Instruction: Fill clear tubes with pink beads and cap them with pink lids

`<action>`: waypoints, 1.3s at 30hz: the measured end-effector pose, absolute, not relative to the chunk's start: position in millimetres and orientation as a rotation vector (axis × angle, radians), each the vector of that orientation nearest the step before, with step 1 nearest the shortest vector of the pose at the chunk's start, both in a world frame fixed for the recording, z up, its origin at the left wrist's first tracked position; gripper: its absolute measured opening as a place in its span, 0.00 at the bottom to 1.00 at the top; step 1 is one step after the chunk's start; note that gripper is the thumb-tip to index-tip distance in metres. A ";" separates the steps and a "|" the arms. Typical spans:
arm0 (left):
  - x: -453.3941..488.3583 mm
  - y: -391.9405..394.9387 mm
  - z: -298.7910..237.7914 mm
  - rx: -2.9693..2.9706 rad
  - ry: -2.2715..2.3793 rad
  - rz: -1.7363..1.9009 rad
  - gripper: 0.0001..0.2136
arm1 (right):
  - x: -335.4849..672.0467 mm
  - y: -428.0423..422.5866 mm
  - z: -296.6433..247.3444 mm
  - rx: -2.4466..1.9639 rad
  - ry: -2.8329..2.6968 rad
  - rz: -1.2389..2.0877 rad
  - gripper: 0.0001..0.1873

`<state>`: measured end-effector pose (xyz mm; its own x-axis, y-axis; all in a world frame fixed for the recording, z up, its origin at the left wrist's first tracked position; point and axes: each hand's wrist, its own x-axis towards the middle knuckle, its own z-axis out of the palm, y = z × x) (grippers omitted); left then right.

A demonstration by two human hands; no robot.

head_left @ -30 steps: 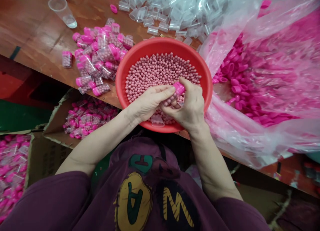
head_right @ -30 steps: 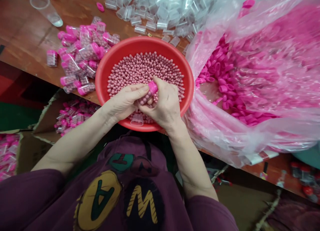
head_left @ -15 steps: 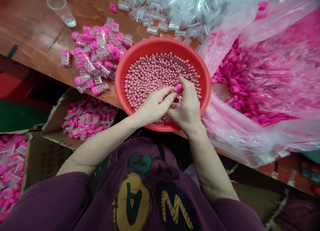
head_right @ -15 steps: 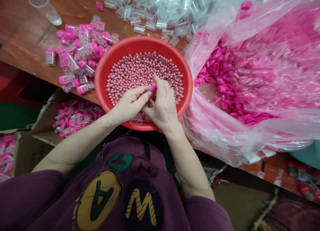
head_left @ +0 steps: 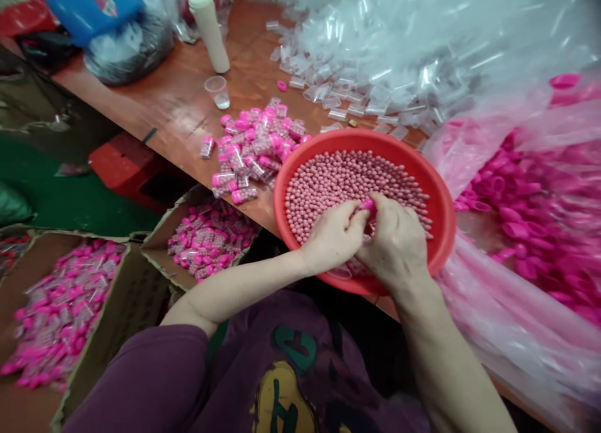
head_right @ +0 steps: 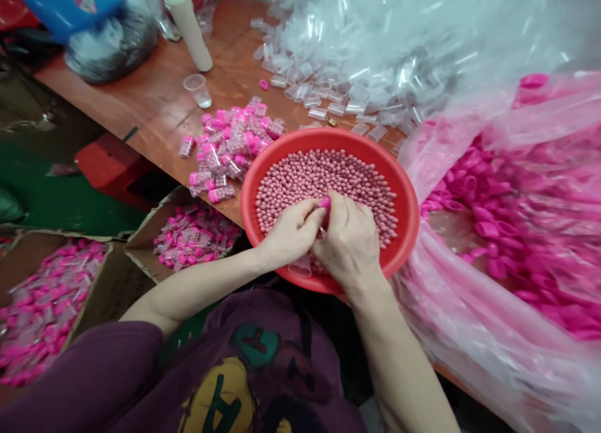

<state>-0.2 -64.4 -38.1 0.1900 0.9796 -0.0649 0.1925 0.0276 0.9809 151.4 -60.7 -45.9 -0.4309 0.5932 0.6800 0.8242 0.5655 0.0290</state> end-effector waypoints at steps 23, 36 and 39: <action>-102.9 43.9 7.7 2.025 1.513 1.059 0.08 | 282.4 -57.5 -44.9 -1.654 -1.365 0.096 0.16; -12.9 18.4 -30.0 1.854 1.013 0.304 0.03 | 212.4 -79.3 -25.2 -1.528 -2.442 0.571 0.12; -9.8 24.1 -22.6 1.383 1.034 0.546 0.03 | 211.5 -67.6 -32.5 -1.461 -2.070 0.593 0.19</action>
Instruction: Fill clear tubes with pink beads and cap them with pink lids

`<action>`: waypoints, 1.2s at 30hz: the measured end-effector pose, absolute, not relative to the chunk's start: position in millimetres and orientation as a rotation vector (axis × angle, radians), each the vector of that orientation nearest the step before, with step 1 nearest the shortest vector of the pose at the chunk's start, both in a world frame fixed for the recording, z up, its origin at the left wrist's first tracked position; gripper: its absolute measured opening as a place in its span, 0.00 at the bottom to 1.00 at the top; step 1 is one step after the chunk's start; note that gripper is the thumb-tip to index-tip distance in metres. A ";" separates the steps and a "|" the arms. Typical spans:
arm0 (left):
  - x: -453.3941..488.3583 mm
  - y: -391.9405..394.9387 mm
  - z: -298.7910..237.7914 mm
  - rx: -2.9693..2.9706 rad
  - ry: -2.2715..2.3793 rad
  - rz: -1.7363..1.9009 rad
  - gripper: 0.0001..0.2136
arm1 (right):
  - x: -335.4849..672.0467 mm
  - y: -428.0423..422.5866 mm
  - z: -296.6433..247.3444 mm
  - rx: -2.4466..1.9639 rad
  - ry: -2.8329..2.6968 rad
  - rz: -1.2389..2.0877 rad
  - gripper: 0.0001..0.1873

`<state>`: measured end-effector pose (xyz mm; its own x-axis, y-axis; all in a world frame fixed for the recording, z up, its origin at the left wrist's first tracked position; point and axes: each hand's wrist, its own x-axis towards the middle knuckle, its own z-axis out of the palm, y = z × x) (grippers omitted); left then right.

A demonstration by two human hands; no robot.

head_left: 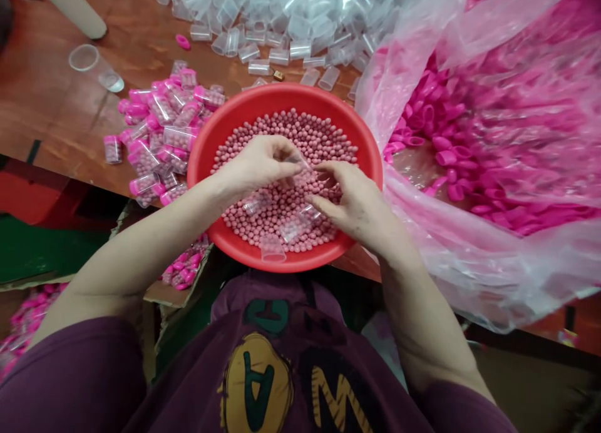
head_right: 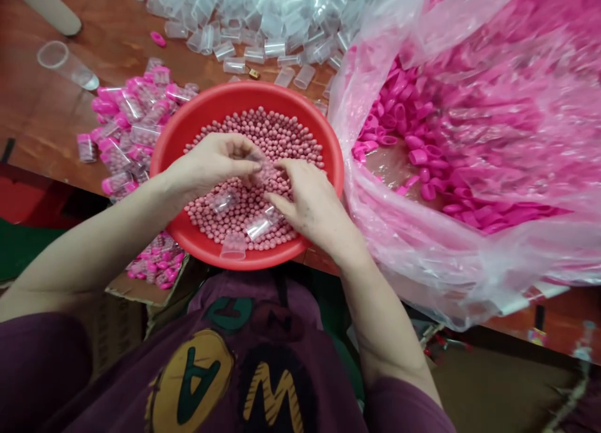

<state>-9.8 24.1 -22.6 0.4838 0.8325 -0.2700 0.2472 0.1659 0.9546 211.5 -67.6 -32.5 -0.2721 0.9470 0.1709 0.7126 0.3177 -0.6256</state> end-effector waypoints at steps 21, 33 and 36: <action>-23.4 41.9 -10.1 1.610 1.004 0.576 0.18 | 236.6 -30.6 -36.1 -1.248 -1.357 1.113 0.26; 62.0 58.1 -48.0 2.244 1.037 0.127 0.11 | 406.6 23.2 -140.4 -2.232 -1.545 0.178 0.18; 71.0 46.9 -45.7 1.749 0.996 0.354 0.06 | 402.6 18.3 -140.6 -2.266 -1.484 0.208 0.12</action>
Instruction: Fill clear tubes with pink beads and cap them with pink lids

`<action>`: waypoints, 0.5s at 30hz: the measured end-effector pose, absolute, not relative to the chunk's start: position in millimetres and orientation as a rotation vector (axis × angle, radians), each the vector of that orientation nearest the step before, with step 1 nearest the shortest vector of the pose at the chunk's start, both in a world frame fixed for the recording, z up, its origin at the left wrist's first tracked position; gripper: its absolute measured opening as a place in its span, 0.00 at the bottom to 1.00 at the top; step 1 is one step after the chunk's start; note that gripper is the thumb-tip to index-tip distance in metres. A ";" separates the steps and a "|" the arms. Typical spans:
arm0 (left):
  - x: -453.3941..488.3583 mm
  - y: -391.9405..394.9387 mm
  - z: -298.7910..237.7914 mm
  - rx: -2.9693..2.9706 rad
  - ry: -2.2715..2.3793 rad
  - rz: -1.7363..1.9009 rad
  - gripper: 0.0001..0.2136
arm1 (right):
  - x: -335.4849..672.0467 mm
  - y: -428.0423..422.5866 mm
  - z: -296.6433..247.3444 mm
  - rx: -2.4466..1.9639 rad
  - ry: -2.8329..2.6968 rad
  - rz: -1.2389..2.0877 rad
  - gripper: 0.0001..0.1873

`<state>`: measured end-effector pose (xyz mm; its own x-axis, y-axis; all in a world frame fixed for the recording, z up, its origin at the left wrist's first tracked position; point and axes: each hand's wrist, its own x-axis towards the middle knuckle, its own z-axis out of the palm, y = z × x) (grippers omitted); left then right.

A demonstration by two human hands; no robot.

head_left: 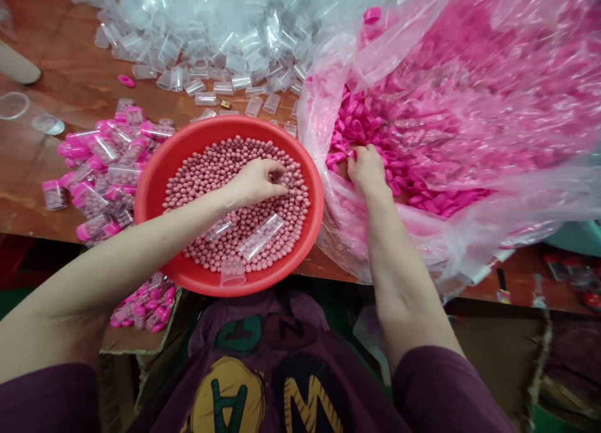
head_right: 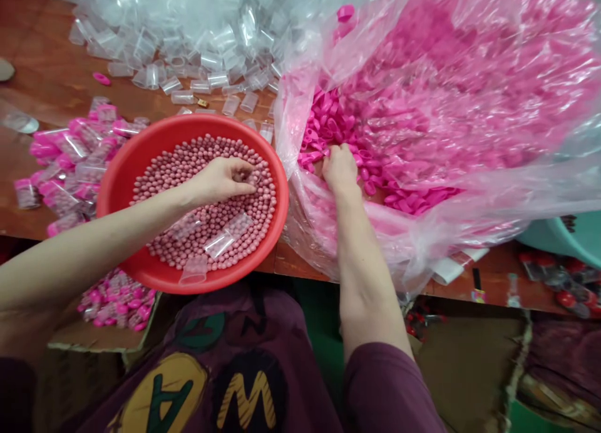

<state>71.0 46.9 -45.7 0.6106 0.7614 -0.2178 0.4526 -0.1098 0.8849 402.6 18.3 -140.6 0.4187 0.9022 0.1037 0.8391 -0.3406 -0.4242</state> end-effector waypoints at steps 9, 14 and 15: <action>15.5 6.5 -13.5 0.917 0.704 0.562 0.10 | 362.1 -20.0 -75.1 -1.423 -1.177 0.693 0.23; 6.3 -14.6 -19.3 0.787 0.595 0.658 0.17 | 264.5 -37.9 -30.0 -1.253 -1.337 0.819 0.26; 5.1 -17.6 -21.4 0.779 0.572 0.669 0.18 | 249.1 -39.7 -25.8 -1.203 -1.337 0.868 0.26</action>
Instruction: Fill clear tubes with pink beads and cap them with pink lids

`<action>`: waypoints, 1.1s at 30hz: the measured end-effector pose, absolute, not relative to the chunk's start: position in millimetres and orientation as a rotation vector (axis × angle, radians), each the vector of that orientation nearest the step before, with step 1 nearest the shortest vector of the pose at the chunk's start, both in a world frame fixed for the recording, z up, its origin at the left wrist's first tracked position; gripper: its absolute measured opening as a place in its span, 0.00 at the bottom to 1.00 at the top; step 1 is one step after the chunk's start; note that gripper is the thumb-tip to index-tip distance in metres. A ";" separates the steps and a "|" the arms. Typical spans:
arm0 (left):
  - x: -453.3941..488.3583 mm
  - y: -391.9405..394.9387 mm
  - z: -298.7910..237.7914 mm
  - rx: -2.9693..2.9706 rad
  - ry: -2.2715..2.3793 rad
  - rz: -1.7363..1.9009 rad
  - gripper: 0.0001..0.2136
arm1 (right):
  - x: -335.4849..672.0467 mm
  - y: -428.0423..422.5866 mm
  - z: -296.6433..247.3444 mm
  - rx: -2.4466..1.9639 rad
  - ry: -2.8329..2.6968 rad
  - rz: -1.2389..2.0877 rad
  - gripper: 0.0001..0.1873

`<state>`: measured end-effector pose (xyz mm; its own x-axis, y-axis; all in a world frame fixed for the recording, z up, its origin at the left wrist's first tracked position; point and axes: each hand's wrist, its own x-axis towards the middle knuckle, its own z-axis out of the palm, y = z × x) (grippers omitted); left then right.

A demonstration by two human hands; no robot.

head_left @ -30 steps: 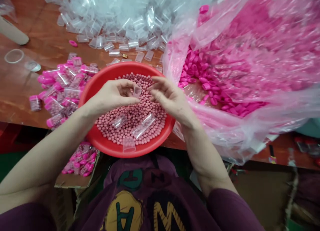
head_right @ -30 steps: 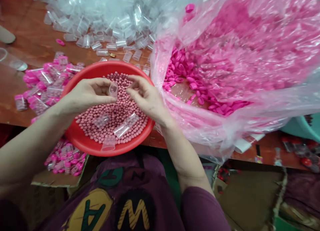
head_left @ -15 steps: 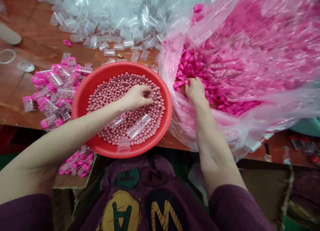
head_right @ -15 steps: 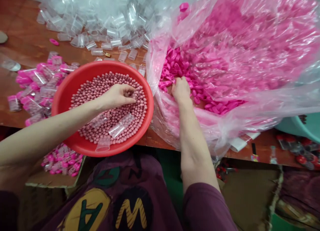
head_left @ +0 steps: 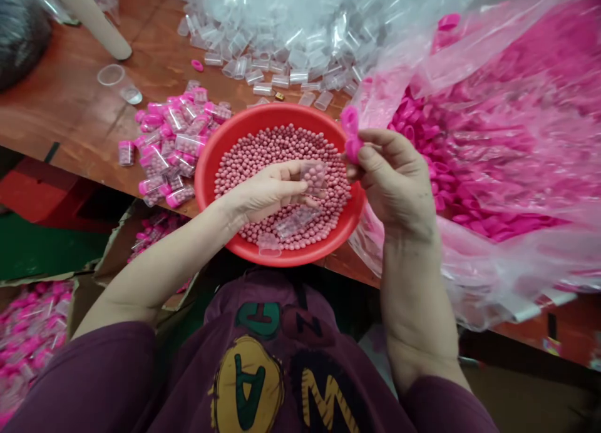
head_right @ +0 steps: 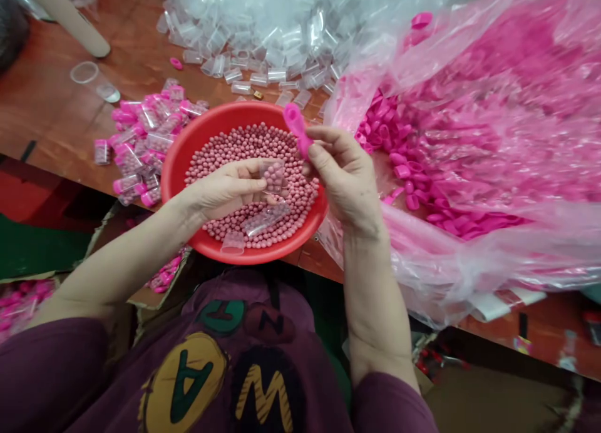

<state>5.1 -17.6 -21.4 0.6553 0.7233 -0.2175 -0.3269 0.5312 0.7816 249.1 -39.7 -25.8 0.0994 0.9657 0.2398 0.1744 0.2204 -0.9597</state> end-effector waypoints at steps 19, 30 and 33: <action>0.2 -35.9 -13.6 0.511 0.702 0.769 0.06 | 190.8 -57.7 -41.9 -1.143 -1.961 0.037 0.17; -1.9 -38.9 -4.5 0.509 0.789 0.716 0.06 | 196.7 -41.8 -18.6 -1.207 -1.752 0.461 0.10; -1.2 -42.0 -6.5 0.557 0.802 0.761 0.05 | 196.9 -40.8 -18.6 -1.194 -1.742 0.532 0.09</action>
